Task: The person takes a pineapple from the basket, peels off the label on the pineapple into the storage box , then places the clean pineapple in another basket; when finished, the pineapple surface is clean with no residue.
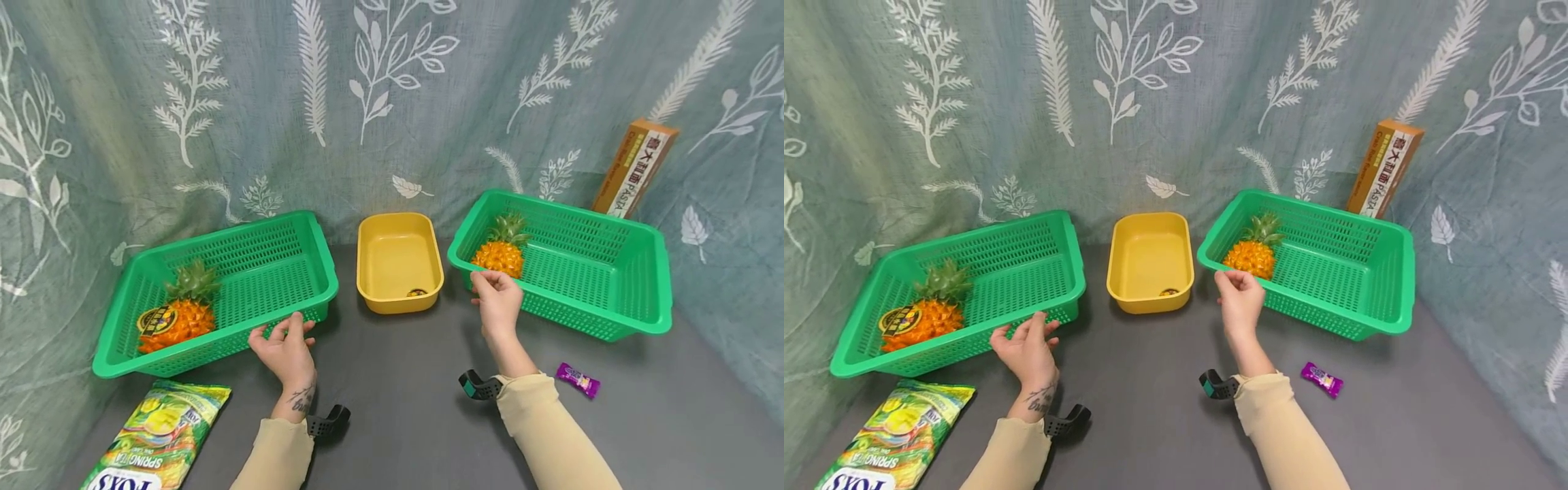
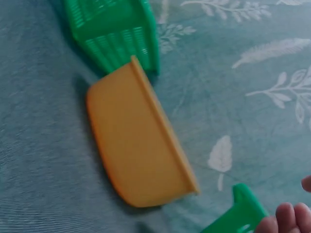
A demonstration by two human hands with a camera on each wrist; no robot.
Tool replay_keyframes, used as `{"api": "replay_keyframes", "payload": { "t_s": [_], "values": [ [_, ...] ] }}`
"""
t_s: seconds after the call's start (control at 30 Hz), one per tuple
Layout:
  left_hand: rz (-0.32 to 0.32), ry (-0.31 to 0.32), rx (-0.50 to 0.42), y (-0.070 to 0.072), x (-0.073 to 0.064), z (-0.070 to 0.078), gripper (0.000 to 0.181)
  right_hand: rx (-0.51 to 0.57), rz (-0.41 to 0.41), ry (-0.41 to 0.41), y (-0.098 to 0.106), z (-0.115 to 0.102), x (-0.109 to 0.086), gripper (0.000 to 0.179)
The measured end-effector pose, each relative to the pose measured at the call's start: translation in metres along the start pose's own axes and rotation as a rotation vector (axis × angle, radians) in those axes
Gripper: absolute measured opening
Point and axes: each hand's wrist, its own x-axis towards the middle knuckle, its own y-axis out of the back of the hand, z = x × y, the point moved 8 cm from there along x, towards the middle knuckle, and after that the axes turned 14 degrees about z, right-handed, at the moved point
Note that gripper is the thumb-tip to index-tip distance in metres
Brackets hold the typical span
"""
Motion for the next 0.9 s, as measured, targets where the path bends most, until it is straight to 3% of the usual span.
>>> {"api": "replay_keyframes", "payload": {
  "t_s": [0.43, 0.73, 0.9],
  "values": [
    [-0.010, -0.005, -0.042, -0.001, -0.002, 0.002, 0.044, 0.044, 0.277, -0.040, 0.021, 0.022, 0.007, 0.021],
    [-0.011, 0.006, 0.001, 0.000, -0.003, -0.001, 0.043, 0.062, 0.353, -0.107, 0.027, 0.032, 0.007, 0.021],
    [-0.029, 0.023, 0.131, -0.003, -0.007, -0.006, 0.031, 0.066, 0.342, -0.135, 0.027, 0.035, 0.007, 0.019]
  ]
}}
